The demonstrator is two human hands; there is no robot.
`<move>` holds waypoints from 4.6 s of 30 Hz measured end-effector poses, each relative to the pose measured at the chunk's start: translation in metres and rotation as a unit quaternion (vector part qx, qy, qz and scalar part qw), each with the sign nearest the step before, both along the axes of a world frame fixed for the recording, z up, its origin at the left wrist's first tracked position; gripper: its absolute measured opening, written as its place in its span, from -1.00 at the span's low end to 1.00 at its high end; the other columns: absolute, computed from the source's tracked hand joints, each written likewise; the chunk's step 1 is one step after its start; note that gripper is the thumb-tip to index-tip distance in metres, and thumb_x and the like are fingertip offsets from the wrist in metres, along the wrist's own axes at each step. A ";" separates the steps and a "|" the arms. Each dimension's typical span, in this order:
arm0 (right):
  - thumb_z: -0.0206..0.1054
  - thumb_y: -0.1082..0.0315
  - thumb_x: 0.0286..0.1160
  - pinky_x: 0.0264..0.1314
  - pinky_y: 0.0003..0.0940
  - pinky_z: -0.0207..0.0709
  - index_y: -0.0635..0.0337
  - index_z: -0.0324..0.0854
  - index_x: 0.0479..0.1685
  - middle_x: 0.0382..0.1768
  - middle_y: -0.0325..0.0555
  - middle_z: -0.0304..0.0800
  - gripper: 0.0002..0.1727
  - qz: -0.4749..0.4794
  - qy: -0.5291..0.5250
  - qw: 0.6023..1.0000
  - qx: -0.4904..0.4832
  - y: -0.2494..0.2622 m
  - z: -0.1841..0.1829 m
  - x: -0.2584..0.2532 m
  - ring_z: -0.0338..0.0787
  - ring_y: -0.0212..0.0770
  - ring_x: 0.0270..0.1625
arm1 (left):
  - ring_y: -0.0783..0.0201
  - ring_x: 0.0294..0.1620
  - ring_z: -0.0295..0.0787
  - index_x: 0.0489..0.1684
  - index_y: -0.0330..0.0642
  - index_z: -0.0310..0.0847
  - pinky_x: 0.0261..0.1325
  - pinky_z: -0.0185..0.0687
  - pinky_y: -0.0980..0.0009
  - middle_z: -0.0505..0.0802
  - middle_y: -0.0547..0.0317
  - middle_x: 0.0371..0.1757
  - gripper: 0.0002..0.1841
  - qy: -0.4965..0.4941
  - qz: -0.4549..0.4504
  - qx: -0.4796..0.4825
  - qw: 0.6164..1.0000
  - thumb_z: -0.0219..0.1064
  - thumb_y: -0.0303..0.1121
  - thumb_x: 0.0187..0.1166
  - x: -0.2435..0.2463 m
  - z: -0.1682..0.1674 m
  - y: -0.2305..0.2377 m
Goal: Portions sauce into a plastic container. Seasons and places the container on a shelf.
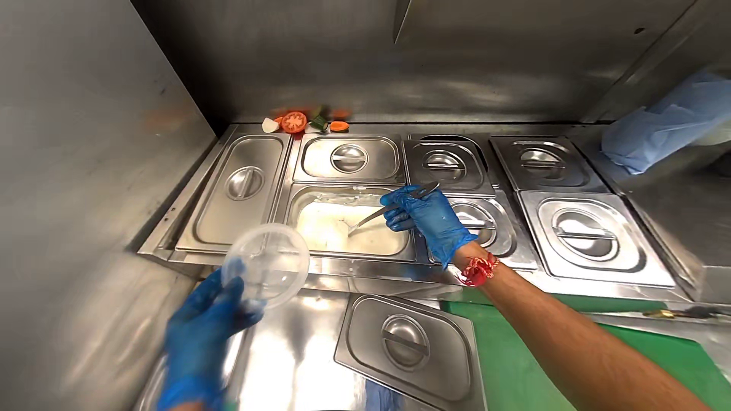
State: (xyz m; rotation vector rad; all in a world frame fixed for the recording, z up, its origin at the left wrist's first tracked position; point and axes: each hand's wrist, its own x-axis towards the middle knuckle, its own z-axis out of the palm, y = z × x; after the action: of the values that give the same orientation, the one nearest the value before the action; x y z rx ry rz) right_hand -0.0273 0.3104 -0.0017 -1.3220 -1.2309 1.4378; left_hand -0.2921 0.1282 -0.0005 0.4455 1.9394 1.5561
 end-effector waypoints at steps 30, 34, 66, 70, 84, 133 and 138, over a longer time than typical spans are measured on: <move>0.14 0.38 0.76 -0.43 -0.45 0.75 0.23 0.80 -0.13 -0.44 -0.13 0.87 -0.72 -0.063 0.042 0.985 0.158 0.001 0.108 0.052 0.84 -0.31 -0.49 | 0.17 -0.52 0.84 0.29 -0.29 0.68 -0.44 0.86 0.25 0.87 -0.08 -0.20 -0.70 0.017 -0.099 -0.082 0.992 0.37 -0.49 0.62 0.035 -0.005 0.083; 0.18 0.39 0.76 -0.38 -0.44 0.78 0.22 0.79 -0.01 -0.40 -0.12 0.87 -0.76 -0.019 0.039 0.980 0.196 -0.019 0.097 0.039 0.84 -0.31 -0.46 | 0.15 -0.49 0.84 0.34 -0.31 0.66 -0.43 0.84 0.25 0.85 -0.12 -0.16 -0.67 -0.004 -0.122 -0.074 0.990 0.35 -0.50 0.63 0.049 -0.002 0.095; -0.02 0.31 0.86 -0.30 -0.47 0.77 0.24 0.79 0.04 -0.33 -0.10 0.88 -0.60 -0.061 0.136 0.984 0.101 -0.041 0.060 0.028 0.85 -0.31 -0.39 | 0.15 -0.55 0.82 0.18 -0.32 0.72 -0.44 0.83 0.26 0.86 -0.10 -0.25 -0.77 -0.079 -0.093 -0.024 0.992 0.35 -0.47 0.66 0.037 0.003 0.087; 0.00 0.28 0.85 -0.30 -0.52 0.72 0.22 0.79 0.02 -0.32 -0.15 0.87 -0.61 -0.071 0.146 0.982 0.100 -0.030 0.068 0.039 0.82 -0.36 -0.37 | 0.17 -0.59 0.79 0.16 -0.35 0.71 -0.48 0.80 0.30 0.85 -0.10 -0.29 -0.78 -0.094 -0.082 -0.016 0.992 0.34 -0.49 0.65 0.033 0.004 0.087; 0.31 0.23 0.51 -0.19 -0.35 0.79 -0.03 0.84 0.18 -0.23 -0.31 0.93 -0.67 0.141 -0.268 0.841 0.448 -0.010 -0.030 0.010 0.86 -0.43 -0.31 | 0.20 -0.55 0.79 0.28 -0.31 0.64 -0.47 0.80 0.32 0.84 -0.06 -0.25 -0.72 -0.052 -0.014 -0.006 0.999 0.33 -0.44 0.68 -0.011 0.010 0.061; 0.21 0.17 0.78 0.13 -0.34 0.86 0.02 0.76 0.33 0.10 -0.17 0.93 -0.65 0.134 -0.026 0.826 0.547 -0.059 0.015 0.043 0.93 -0.28 0.06 | 0.16 -0.57 0.80 0.27 -0.37 0.65 -0.47 0.82 0.30 0.84 -0.15 -0.24 -0.73 -0.137 -0.067 0.013 0.988 0.32 -0.49 0.67 0.048 0.009 0.095; 0.22 0.15 0.77 0.10 -0.33 0.87 -0.04 0.78 0.31 0.08 -0.19 0.94 -0.66 0.106 0.003 0.837 0.537 -0.061 0.014 0.042 0.94 -0.26 0.02 | 0.14 -0.55 0.81 0.28 -0.38 0.64 -0.48 0.81 0.31 0.84 -0.17 -0.22 -0.71 -0.148 -0.060 0.020 0.987 0.32 -0.49 0.67 0.051 0.009 0.093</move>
State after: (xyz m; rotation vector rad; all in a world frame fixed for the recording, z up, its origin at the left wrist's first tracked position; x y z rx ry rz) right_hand 0.0151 0.2490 0.0125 -0.3939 -1.8096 0.6104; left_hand -0.2414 0.2215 0.0085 0.3200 1.6280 1.4935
